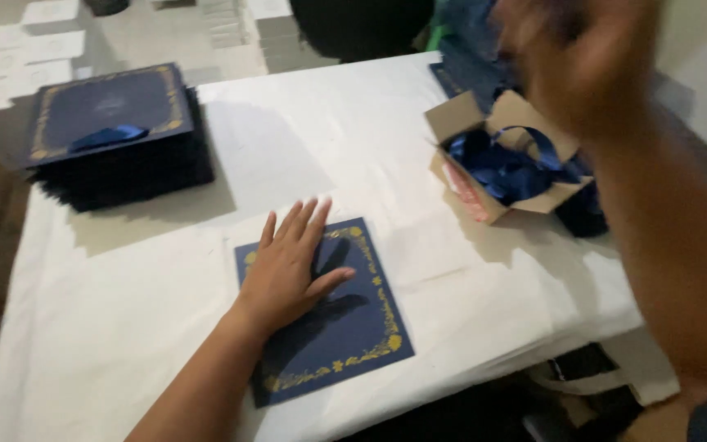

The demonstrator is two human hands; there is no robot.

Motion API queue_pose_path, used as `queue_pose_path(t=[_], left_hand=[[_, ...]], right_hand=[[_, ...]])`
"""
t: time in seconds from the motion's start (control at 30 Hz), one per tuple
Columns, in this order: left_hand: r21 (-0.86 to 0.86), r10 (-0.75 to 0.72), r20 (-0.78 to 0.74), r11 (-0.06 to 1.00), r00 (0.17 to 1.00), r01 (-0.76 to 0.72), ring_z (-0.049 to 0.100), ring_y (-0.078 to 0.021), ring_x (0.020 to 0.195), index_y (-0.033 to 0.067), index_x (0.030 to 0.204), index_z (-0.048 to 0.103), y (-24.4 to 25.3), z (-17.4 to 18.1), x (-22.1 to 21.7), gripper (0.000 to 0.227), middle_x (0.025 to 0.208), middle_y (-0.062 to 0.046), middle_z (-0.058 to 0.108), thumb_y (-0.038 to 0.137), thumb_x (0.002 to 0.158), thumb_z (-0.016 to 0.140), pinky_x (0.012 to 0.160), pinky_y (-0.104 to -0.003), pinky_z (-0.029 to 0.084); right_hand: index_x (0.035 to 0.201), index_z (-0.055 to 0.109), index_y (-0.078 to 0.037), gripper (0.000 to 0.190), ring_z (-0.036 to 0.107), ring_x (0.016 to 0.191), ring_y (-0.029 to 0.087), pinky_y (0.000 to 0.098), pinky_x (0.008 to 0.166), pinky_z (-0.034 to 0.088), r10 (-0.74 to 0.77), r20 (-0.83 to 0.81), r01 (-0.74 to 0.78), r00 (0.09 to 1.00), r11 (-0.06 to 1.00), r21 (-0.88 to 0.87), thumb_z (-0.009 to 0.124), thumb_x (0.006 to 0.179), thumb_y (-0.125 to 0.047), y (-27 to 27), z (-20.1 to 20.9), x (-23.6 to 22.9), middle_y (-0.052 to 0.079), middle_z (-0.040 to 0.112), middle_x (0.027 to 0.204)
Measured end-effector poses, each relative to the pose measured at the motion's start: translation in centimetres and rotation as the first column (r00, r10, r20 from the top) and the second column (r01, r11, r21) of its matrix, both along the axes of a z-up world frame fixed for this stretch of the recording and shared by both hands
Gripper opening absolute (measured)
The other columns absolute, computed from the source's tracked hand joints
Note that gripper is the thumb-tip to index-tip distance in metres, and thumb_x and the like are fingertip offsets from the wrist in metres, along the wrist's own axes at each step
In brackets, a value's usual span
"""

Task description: Assembling a blue gift bag by threading a blue ribbon through holes to create handles.

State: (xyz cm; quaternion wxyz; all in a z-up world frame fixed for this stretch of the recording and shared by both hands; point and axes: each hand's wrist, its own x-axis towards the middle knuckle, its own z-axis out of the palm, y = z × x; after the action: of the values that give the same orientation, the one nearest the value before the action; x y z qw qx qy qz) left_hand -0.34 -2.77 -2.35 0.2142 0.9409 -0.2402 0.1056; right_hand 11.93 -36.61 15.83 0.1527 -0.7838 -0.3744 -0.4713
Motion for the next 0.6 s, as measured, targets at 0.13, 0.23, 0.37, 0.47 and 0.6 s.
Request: queue_pose_path(t=[0.13,0.23,0.37,0.47,0.6], left_hand=[[-0.317,0.086,0.353,0.948,0.932,0.033,0.015,-0.0434,0.164,0.0138,0.166,0.007,-0.2,2.0,-1.6,0.123,0.174,-0.022,0.009,0.062,0.084,0.084,0.133,-0.060,0.020],[-0.431,-0.030,0.449,0.868,0.893,0.245,0.023,-0.0455,0.164,0.0106,0.165,0.017,-0.2,2.0,-2.4,0.092,0.172,-0.022,0.024,0.015,0.093,0.075,0.139,-0.061,0.021],[-0.444,-0.087,0.193,0.880,0.977,0.166,0.062,-0.0306,0.129,0.0071,0.144,0.046,-0.5,3.3,-2.7,0.062,0.141,-0.011,0.063,0.010,0.086,0.067,0.121,-0.053,0.031],[-0.528,-0.124,-0.007,0.843,0.992,0.101,0.070,-0.0234,0.084,0.0116,0.121,0.062,0.5,4.4,-2.7,0.027,0.099,-0.007,0.074,0.029,0.101,0.058,0.074,-0.034,0.050],[-0.632,-0.256,-0.291,0.775,0.922,0.016,0.042,-0.0091,0.062,0.0151,0.075,0.057,2.3,5.2,-2.4,0.033,0.065,0.006,0.045,0.032,0.103,0.054,0.061,-0.029,0.035]], right_hand=[[0.098,0.065,-0.013,0.007,0.062,0.065,0.023,0.0382,0.059,0.047,0.102,-0.600,-0.276,0.794,0.939,-0.206,0.070,0.093,-0.012,10.6,-3.5,-9.5,0.006,0.069,0.080],[0.093,0.062,-0.014,0.008,0.069,0.080,0.028,0.0402,0.070,0.049,0.226,-0.705,-0.408,0.672,0.908,-0.098,0.069,0.091,-0.018,14.2,-9.2,-11.3,0.005,0.071,0.088],[0.103,0.068,-0.007,0.011,0.071,0.091,0.029,0.0379,0.076,0.052,0.370,-0.659,-0.428,0.655,0.900,0.080,0.062,0.094,-0.010,14.0,-9.5,-11.6,0.010,0.073,0.098],[0.088,0.068,-0.006,0.016,0.060,0.071,0.016,0.0306,0.068,0.046,0.372,-0.699,-0.300,0.610,0.926,0.231,0.066,0.098,-0.018,12.0,-9.2,-11.5,0.005,0.066,0.078],[0.086,0.074,-0.011,0.015,0.051,0.058,0.010,0.0276,0.054,0.039,0.156,-0.921,-0.010,0.357,0.986,0.163,0.072,0.092,-0.024,7.2,-11.0,-11.0,-0.001,0.061,0.065]])
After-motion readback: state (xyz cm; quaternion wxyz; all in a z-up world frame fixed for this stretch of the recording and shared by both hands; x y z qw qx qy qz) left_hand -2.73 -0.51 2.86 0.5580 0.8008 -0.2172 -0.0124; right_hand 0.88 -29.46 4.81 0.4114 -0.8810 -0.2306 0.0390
